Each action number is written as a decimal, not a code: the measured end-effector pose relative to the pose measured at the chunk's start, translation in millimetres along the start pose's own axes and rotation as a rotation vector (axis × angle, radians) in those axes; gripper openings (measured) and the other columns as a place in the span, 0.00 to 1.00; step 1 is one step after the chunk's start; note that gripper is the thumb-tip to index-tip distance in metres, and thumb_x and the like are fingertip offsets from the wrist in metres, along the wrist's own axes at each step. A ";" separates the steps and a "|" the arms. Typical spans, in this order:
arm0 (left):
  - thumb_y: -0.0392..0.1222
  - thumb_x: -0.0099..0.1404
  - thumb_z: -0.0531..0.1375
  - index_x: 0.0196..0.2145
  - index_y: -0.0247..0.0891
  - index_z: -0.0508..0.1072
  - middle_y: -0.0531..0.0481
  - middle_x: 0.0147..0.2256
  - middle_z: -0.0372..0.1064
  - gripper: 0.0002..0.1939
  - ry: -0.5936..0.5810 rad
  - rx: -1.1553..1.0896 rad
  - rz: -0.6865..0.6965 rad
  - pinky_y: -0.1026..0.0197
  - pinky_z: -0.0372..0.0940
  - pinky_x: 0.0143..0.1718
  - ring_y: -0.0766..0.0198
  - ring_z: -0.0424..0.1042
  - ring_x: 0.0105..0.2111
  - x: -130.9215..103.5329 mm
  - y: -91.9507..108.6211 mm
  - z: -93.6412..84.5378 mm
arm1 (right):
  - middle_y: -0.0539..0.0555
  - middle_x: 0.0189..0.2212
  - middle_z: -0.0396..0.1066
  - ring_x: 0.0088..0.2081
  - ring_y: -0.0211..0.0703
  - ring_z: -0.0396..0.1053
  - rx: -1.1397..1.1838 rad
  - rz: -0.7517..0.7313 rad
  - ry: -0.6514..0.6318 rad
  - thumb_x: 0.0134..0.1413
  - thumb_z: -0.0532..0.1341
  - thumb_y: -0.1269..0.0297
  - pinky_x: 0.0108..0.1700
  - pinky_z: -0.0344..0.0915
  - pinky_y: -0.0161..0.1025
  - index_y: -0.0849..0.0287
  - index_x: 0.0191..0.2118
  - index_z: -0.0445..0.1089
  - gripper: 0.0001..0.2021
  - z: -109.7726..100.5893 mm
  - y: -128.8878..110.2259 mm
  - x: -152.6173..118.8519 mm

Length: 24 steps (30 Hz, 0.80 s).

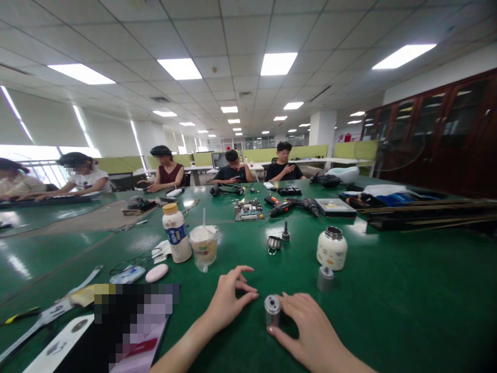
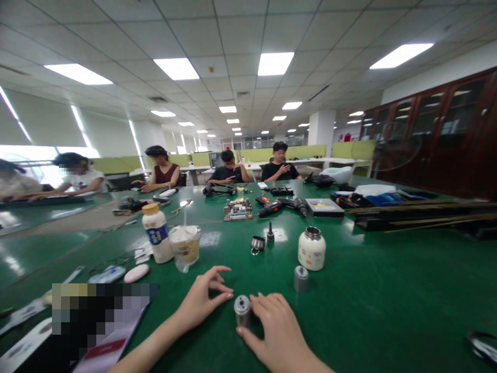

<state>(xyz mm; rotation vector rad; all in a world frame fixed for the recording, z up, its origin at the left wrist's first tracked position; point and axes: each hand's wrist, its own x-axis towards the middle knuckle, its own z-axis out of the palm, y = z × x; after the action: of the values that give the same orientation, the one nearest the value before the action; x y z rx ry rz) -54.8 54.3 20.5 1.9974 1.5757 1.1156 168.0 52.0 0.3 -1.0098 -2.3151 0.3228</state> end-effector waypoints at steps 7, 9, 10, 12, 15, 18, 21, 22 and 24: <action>0.44 0.55 0.68 0.47 0.44 0.67 0.53 0.33 0.80 0.23 0.032 0.031 0.007 0.48 0.55 0.50 0.53 0.73 0.42 -1.9 1.9 3.2 | 0.56 0.47 0.75 0.49 0.54 0.69 0.009 0.003 0.007 0.49 0.67 0.60 0.54 0.59 0.51 0.54 0.48 0.73 0.18 -0.1 0.3 0.2; 0.44 0.58 0.67 0.47 0.43 0.67 0.52 0.33 0.80 0.20 0.084 -0.023 0.015 0.50 0.57 0.50 0.54 0.73 0.41 0.0 14.1 1.9 | 0.56 0.47 0.75 0.49 0.54 0.69 0.010 0.006 0.007 0.49 0.67 0.60 0.54 0.59 0.51 0.54 0.48 0.73 0.19 -0.9 -0.5 0.3; 0.43 0.58 0.67 0.46 0.43 0.68 0.52 0.33 0.80 0.19 0.106 -0.063 0.025 0.51 0.58 0.49 0.55 0.73 0.41 0.1 21.1 1.6 | 0.55 0.47 0.75 0.49 0.54 0.69 0.010 0.006 0.006 0.49 0.67 0.60 0.54 0.59 0.51 0.54 0.48 0.73 0.18 -1.4 -1.1 0.4; 0.42 0.57 0.68 0.46 0.43 0.69 0.51 0.34 0.80 0.20 0.104 -0.115 0.057 0.53 0.60 0.49 0.55 0.73 0.42 -1.6 34.8 2.2 | 0.55 0.46 0.75 0.49 0.54 0.69 0.008 0.004 0.003 0.49 0.67 0.61 0.53 0.59 0.50 0.54 0.46 0.74 0.17 -2.3 -2.2 0.5; 0.40 0.55 0.69 0.44 0.44 0.71 0.51 0.35 0.79 0.19 0.066 -0.102 0.085 0.53 0.60 0.48 0.54 0.72 0.43 -7.4 49.1 5.4 | 0.54 0.46 0.75 0.47 0.53 0.69 0.011 0.000 0.002 0.49 0.67 0.61 0.52 0.60 0.49 0.54 0.45 0.74 0.15 -2.7 -3.1 0.7; 0.39 0.57 0.67 0.46 0.45 0.70 0.53 0.35 0.80 0.18 0.039 -0.109 0.084 0.53 0.60 0.48 0.54 0.71 0.44 -11.9 54.3 7.6 | 0.54 0.46 0.75 0.47 0.53 0.69 0.019 -0.008 0.007 0.50 0.67 0.62 0.52 0.60 0.49 0.54 0.45 0.73 0.15 -1.8 -2.7 0.7; 0.37 0.59 0.64 0.47 0.45 0.68 0.53 0.35 0.79 0.18 0.002 -0.126 0.107 0.53 0.59 0.49 0.56 0.71 0.44 -13.2 56.1 6.7 | 0.54 0.45 0.75 0.46 0.53 0.69 0.030 -0.025 0.006 0.50 0.67 0.62 0.51 0.60 0.49 0.54 0.45 0.73 0.15 -1.1 -1.6 0.3; 0.36 0.59 0.64 0.47 0.45 0.68 0.53 0.35 0.79 0.18 -0.009 -0.129 0.117 0.53 0.59 0.49 0.56 0.71 0.44 -13.2 56.7 6.1 | 0.54 0.44 0.75 0.46 0.53 0.69 0.032 -0.027 0.006 0.50 0.67 0.62 0.50 0.60 0.49 0.54 0.44 0.73 0.14 -0.9 -1.3 0.2; 0.35 0.59 0.63 0.48 0.44 0.68 0.53 0.36 0.79 0.19 -0.022 -0.139 0.131 0.54 0.59 0.50 0.57 0.71 0.44 -13.2 57.6 5.4 | 0.54 0.43 0.75 0.46 0.53 0.69 0.030 -0.025 0.008 0.50 0.67 0.62 0.50 0.60 0.49 0.55 0.43 0.73 0.13 -0.7 -0.9 -0.1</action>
<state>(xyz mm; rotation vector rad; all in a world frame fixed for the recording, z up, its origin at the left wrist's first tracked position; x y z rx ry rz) -14.3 25.0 52.5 2.0364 1.3342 1.2124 167.9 51.3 1.2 -0.9656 -2.3071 0.3416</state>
